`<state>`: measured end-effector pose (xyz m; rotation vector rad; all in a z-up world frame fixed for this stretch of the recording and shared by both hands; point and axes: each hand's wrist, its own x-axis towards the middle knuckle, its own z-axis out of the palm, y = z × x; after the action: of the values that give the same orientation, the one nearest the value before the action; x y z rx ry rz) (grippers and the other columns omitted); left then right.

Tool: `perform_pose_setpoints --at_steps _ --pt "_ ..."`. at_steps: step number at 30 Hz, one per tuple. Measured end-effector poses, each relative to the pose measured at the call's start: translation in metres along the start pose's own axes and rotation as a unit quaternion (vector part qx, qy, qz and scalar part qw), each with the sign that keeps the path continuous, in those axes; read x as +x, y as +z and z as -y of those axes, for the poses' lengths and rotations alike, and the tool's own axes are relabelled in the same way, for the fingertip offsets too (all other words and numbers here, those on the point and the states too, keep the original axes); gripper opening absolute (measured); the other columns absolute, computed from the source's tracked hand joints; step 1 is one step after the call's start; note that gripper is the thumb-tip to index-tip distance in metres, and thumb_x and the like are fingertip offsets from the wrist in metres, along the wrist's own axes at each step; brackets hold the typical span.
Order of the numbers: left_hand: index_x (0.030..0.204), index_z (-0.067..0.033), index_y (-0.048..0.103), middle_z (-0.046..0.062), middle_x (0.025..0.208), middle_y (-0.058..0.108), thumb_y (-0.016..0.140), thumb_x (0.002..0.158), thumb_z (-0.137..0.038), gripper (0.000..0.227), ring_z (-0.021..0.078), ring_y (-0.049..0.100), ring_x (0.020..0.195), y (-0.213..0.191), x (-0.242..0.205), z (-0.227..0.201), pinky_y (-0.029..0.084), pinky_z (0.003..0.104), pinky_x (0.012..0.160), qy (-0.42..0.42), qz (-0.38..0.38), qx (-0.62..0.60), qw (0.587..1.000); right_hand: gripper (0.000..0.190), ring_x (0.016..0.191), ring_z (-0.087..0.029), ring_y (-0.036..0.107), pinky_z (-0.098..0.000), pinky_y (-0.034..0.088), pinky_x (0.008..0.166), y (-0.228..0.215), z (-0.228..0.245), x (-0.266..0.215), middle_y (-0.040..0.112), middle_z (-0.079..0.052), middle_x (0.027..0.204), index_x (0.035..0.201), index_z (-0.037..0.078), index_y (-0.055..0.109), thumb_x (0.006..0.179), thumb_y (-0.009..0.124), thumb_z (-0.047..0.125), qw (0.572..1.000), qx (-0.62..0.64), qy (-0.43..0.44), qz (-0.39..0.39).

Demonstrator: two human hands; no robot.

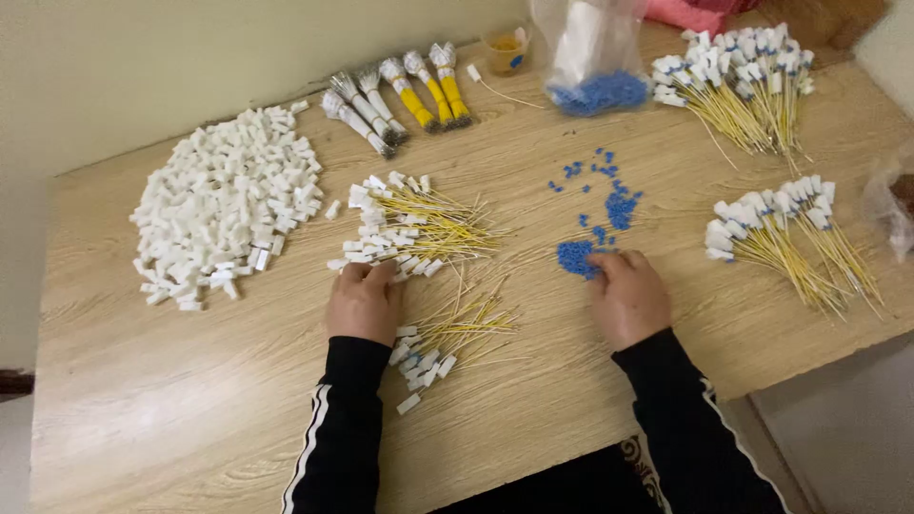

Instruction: Assembling small blue caps onto white plastic components attached to yellow sticks

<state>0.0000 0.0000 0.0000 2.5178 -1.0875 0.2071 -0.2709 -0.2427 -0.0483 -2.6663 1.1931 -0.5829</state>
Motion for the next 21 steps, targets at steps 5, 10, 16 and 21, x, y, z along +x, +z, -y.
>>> perform_pose_setpoints --at_steps 5,10,16,21 --pt "0.102 -0.025 0.072 0.002 0.093 0.06 0.072 0.08 -0.03 0.023 0.0254 0.067 0.086 0.015 -0.006 0.011 0.059 0.038 0.071 -0.002 0.001 0.005 1.0 0.028 0.092 -0.031 0.066 -0.0392 0.054 0.08 -0.024 0.038 0.006 0.061 -0.006 0.091 0.109 0.025 0.069 0.084 0.06 0.015 0.995 0.091 -0.029 0.029" --pt "0.095 -0.027 0.071 -0.002 0.089 0.06 0.075 0.074 -0.032 0.022 0.021 0.067 0.082 0.019 -0.018 0.023 0.058 0.033 0.071 0.017 -0.055 0.005 0.998 0.03 0.097 -0.034 0.062 -0.0425 0.05 0.085 -0.046 0.05 0.009 0.059 -0.01 0.091 0.114 0.019 0.068 0.085 0.062 0.012 0.985 0.171 -0.023 0.014" --pt "0.101 -0.0198 0.071 0.003 0.084 0.072 0.074 0.08 -0.026 0.022 0.0242 0.07 0.077 -0.032 -0.033 -0.004 0.056 0.038 0.068 -0.126 -0.003 -0.238 0.963 0.018 0.087 -0.031 0.068 -0.0412 0.054 0.076 -0.043 0.047 0.0 0.067 -0.012 0.083 0.102 0.015 0.071 0.084 0.066 0.016 0.982 0.155 0.024 0.106" --pt "0.107 -0.0112 0.068 0.008 0.077 0.072 0.06 0.094 -0.015 0.015 0.0141 0.065 0.065 -0.06 -0.05 -0.016 0.055 0.028 0.065 -0.173 -0.048 -0.412 0.893 0.018 0.088 -0.029 0.068 -0.0387 0.054 0.077 -0.056 0.066 0.005 0.066 -0.007 0.083 0.098 0.017 0.071 0.081 0.072 0.023 0.991 0.093 -0.061 0.08"
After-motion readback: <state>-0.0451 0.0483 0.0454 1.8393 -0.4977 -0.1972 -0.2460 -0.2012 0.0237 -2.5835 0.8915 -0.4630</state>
